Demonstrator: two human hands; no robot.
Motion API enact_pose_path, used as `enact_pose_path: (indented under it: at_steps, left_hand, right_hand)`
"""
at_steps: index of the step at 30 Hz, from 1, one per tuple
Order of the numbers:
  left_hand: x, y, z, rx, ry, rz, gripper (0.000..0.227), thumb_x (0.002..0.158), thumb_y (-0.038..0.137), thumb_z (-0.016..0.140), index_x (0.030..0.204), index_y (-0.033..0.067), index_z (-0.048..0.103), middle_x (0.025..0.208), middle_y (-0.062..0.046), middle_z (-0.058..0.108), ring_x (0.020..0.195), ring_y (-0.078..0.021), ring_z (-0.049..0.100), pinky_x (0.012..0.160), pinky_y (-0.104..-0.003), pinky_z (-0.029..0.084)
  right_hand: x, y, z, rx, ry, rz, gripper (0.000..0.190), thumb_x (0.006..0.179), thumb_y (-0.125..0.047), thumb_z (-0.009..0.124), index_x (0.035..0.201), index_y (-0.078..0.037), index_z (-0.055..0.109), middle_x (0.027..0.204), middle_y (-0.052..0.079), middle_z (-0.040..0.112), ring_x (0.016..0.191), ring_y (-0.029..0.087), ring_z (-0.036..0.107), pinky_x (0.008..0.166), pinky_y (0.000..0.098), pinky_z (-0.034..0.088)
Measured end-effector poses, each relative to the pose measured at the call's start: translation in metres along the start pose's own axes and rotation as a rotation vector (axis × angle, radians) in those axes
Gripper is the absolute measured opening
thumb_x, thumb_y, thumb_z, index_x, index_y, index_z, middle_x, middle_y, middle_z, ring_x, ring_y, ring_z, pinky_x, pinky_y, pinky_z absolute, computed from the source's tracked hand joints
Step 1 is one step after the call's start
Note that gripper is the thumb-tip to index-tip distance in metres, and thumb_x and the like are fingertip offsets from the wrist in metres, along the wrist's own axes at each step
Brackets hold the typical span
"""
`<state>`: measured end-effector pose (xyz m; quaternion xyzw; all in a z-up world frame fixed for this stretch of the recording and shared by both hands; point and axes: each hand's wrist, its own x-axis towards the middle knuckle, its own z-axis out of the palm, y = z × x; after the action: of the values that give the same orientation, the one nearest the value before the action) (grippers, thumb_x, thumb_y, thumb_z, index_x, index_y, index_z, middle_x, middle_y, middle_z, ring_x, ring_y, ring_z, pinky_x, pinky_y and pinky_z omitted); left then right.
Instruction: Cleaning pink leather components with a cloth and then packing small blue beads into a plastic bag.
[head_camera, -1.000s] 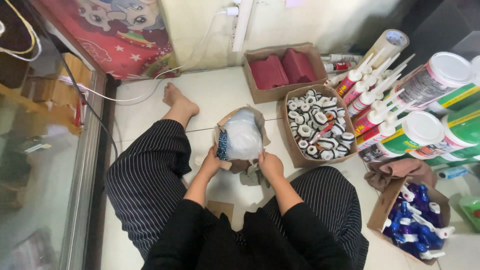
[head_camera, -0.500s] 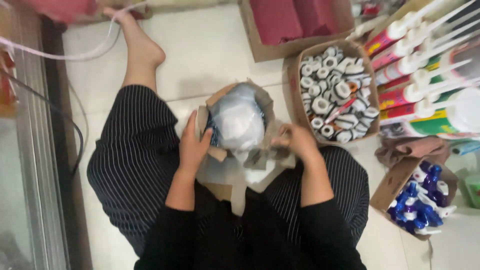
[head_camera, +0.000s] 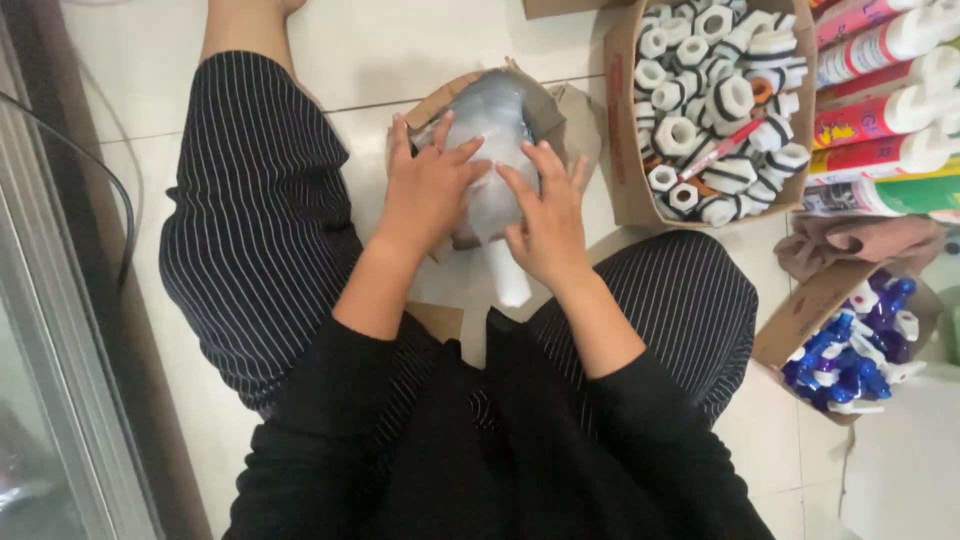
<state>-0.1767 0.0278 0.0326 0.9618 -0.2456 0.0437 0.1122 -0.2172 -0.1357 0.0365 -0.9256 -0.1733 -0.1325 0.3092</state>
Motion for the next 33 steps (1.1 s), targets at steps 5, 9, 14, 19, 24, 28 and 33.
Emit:
enact_pose_path:
  at_steps: [5,9,14,19,24,28,33]
  left_hand:
    - [0.004,-0.005,-0.017,-0.163,-0.11,0.108,0.025,0.078,0.022,0.053,0.1,0.0235,0.063,0.106,0.004,0.061,0.108,-0.0232,0.051,0.098,-0.056,0.02]
    - [-0.014,0.008,-0.039,-0.3,-0.085,0.019,0.023,0.077,0.02,0.054,0.097,0.0193,0.064,0.097,0.003,0.064,0.1,-0.021,0.056,0.099,-0.05,0.023]
    - [-0.037,0.009,-0.036,-0.315,0.022,-0.16,0.021,0.078,0.031,0.054,0.096,0.0303,0.064,0.089,0.011,0.063,0.092,-0.0151,0.059,0.099,-0.039,0.027]
    - [-0.05,0.047,-0.079,-0.21,0.196,-0.051,0.023,0.068,0.01,0.063,0.09,0.0164,0.067,0.083,-0.001,0.065,0.08,-0.0215,0.06,0.094,-0.041,0.034]
    - [-0.022,0.053,-0.098,-0.006,0.323,0.109,0.006,0.069,0.013,0.069,0.073,0.0169,0.068,0.062,0.001,0.062,0.061,-0.0159,0.058,0.088,-0.036,0.037]
    - [-0.02,0.029,-0.096,0.065,0.336,0.165,0.009,0.066,0.013,0.069,0.074,0.0182,0.066,0.064,0.003,0.061,0.059,-0.0194,0.055,0.073,-0.031,0.043]
    - [-0.011,-0.013,-0.11,-0.004,0.301,0.05,0.011,0.067,0.008,0.066,0.077,0.0129,0.068,0.065,-0.003,0.062,0.058,-0.0215,0.054,0.068,-0.031,0.044]
  right_hand:
    - [-0.007,-0.007,0.003,0.162,0.046,-0.134,0.068,0.066,-0.01,0.07,0.127,-0.007,0.04,0.125,0.015,0.042,0.12,0.032,0.037,0.101,0.0563,0.002]
    - [-0.009,0.0,0.009,0.122,0.158,-0.173,0.094,0.067,-0.024,0.08,0.137,-0.013,0.018,0.135,0.022,0.024,0.126,0.037,0.027,0.101,0.0625,0.005]
    - [-0.008,-0.018,-0.005,0.124,0.312,-0.338,0.033,0.087,-0.012,0.049,0.12,-0.011,0.05,0.121,0.012,0.046,0.113,0.023,0.047,0.1,0.0579,0.011]
    - [-0.032,-0.033,-0.032,0.347,0.429,-0.315,0.019,0.074,-0.007,0.054,0.087,-0.014,0.067,0.1,0.003,0.06,0.091,0.018,0.056,0.101,0.0459,0.021]
    - [-0.044,-0.022,-0.043,0.592,0.432,-0.037,0.025,0.069,0.009,0.063,0.089,-0.007,0.064,0.096,0.006,0.055,0.087,0.018,0.054,0.075,0.0264,0.047]
    - [-0.042,-0.009,-0.039,0.763,0.451,0.262,0.009,0.08,-0.001,0.053,0.088,0.002,0.057,0.079,0.008,0.058,0.071,0.016,0.053,0.068,0.0245,0.045]
    - [-0.001,0.002,-0.034,0.954,0.382,0.454,0.013,0.085,-0.006,0.055,0.092,0.003,0.058,0.078,0.008,0.061,0.064,0.009,0.054,0.06,0.0163,0.044]
